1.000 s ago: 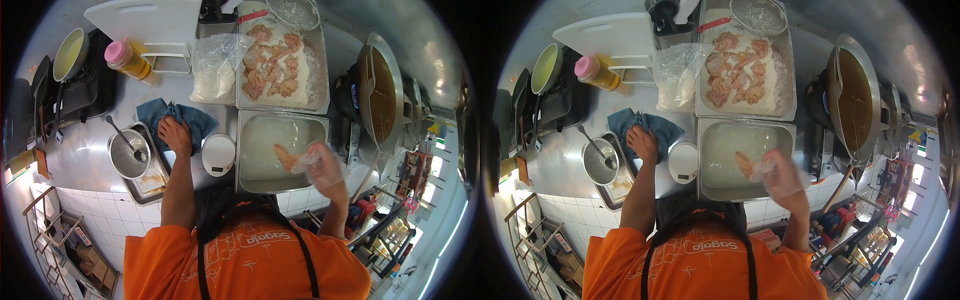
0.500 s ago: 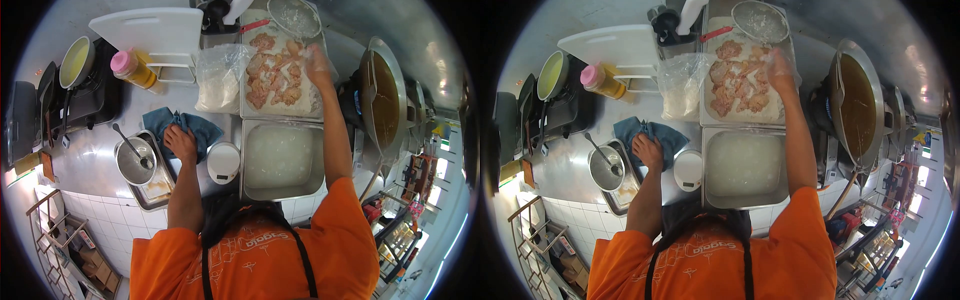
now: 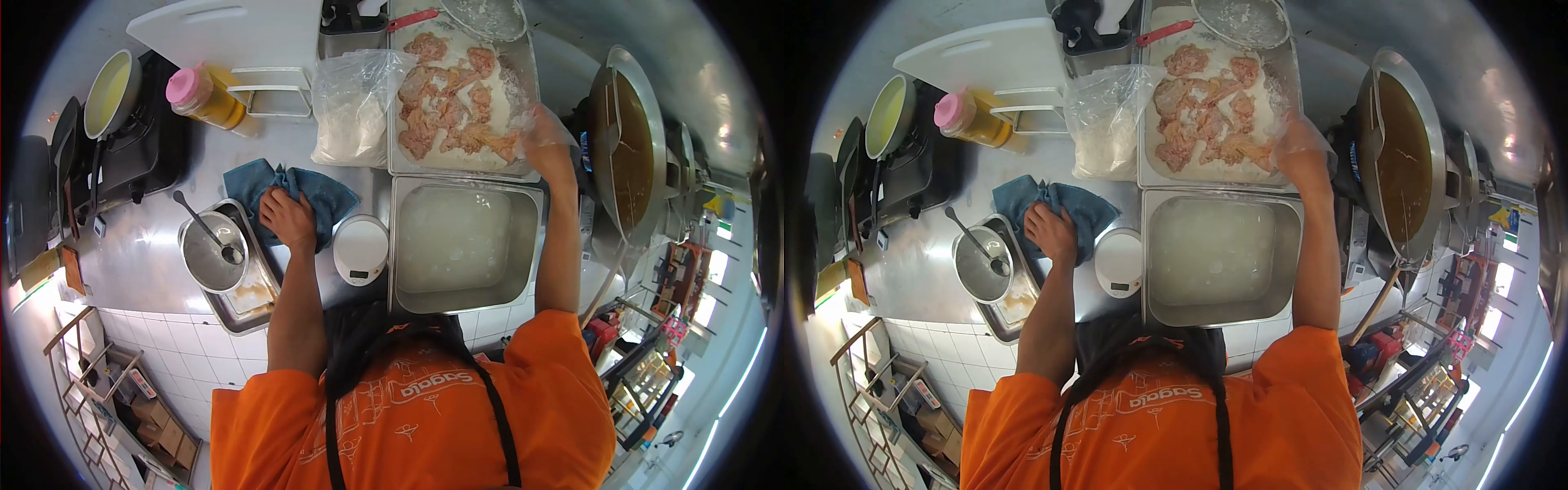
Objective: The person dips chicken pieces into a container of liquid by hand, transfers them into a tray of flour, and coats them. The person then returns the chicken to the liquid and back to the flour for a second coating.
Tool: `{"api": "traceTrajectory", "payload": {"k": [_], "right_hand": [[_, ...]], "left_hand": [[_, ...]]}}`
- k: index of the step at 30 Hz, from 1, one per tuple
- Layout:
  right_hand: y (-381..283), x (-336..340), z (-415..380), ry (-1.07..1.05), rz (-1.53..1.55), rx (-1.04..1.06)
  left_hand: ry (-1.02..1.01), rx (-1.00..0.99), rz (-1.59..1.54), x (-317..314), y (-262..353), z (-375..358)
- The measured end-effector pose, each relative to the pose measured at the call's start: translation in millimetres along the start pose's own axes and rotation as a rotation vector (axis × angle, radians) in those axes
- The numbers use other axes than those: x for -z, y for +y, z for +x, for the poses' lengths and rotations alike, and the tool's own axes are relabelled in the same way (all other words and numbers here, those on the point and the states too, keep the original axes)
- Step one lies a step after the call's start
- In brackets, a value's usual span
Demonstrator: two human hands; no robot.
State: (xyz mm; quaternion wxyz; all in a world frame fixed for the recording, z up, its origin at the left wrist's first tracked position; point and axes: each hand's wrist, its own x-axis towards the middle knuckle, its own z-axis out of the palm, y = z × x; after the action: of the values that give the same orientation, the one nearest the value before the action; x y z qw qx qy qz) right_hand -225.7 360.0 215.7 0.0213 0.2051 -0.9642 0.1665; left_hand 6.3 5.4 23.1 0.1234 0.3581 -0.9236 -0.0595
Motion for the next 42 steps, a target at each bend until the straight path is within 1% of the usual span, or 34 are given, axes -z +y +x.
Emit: {"api": "traceTrajectory", "payload": {"k": [1, 2, 4, 6, 7, 9, 10, 12, 13, 15, 16, 18, 19, 20, 21, 22, 24, 25, 27, 30, 31, 33, 36, 38, 41, 42], "right_hand": [[-5.3, -0.8, -1.7, -0.060, -0.030, -0.076], [-9.8, -7.5, -2.8, -0.053, -0.030, -0.079], [-17.9, -32.5, -8.4, -0.125, -0.114, -0.147], [-23.4, -57.4, -15.1, -0.057, 0.046, 0.001], [-37.3, -53.0, -10.3, -0.048, 0.047, 0.005], [-59.8, -41.4, 0.8, -0.370, 0.113, -0.117], [-63.7, -41.6, 2.9, -0.362, 0.119, -0.112], [-69.7, -41.1, 11.5, -0.281, 0.270, -0.253], [-71.7, -40.0, 12.8, -0.268, 0.282, -0.249], [-72.2, -37.6, 12.3, -0.134, 0.350, -0.359], [-66.8, -40.3, 9.2, -0.130, 0.358, -0.365], [-54.3, -45.0, 14.0, -0.158, 0.788, -0.413], [-56.8, -42.3, 14.2, -0.158, 0.786, -0.405], [-60.8, -38.7, 14.7, -0.163, 0.907, -0.465], [-65.6, -35.6, 15.5, -0.169, 1.027, -0.523], [-72.8, -33.8, 15.7, -0.171, 1.022, -0.506], [-91.9, -31.9, 10.5, -0.159, 1.347, -0.560], [-100.2, -28.8, 9.0, -0.165, 1.340, -0.546], [-111.7, -23.7, 9.0, -0.141, 1.390, -0.572], [-104.6, -26.2, 18.2, -0.168, 1.416, -0.584], [-97.3, -28.9, 20.7, -0.189, 1.417, -0.600], [-79.4, -34.3, 22.0, -0.237, 1.400, -0.645], [-38.6, -46.2, 29.1, -0.334, 1.316, -0.760], [-9.1, -56.7, 33.2, -0.410, 1.244, -0.853], [23.9, -85.2, 31.2, -0.509, 1.175, -0.988], [30.1, -98.6, 28.1, -0.529, 1.171, -1.024]], "left_hand": [[0.003, -0.004, -0.001, -0.4, -0.6, -0.4], [0.009, -0.007, 0.002, -0.8, -0.8, -0.3], [0.021, -0.013, 0.000, -1.1, -0.3, -1.0], [0.006, -0.005, -0.010, -0.2, -0.6, -0.8], [0.016, -0.005, -0.012, 0.9, 0.2, -0.2], [0.036, -0.020, -0.014, 3.1, 1.0, -0.9], [0.047, -0.021, -0.011, 4.7, -0.2, -2.4], [0.032, -0.028, -0.081, 7.8, -1.0, 0.1], [0.047, -0.036, -0.077, 9.7, -1.9, 2.1], [0.048, 0.052, -0.357, 13.2, -1.1, 5.1], [0.095, 0.090, -0.432, 37.9, 14.0, 6.3], [0.061, -0.059, -0.767, 70.7, 41.0, 7.9], [-0.096, -0.130, -0.895, 96.3, 64.4, 7.0], [-0.254, -0.200, -1.021, 121.5, 91.8, 5.2], [-0.266, -0.350, -1.039, 139.2, 117.6, 0.2], [-0.272, -0.504, -1.054, 152.2, 143.0, -3.7], [-0.206, -0.592, -1.056, 167.2, 186.2, -10.1], [-0.192, -0.585, -1.061, 163.4, 201.0, -10.0], [-0.242, -0.655, -0.809, 153.3, 225.3, -5.7], [-0.186, -0.665, -0.891, 141.7, 245.1, -11.8], [-0.212, -0.657, -0.879, 145.8, 245.1, -15.7], [-0.126, -0.733, -0.945, 152.0, 247.7, -22.5], [-0.235, -0.745, -0.959, 140.9, 240.6, -26.8], [-0.226, -0.672, -1.171, 143.2, 212.0, -10.7], [-0.367, -0.140, -1.111, 118.0, 136.9, 21.5], [-0.285, -0.028, -0.944, 105.8, 108.6, 32.2]]}}
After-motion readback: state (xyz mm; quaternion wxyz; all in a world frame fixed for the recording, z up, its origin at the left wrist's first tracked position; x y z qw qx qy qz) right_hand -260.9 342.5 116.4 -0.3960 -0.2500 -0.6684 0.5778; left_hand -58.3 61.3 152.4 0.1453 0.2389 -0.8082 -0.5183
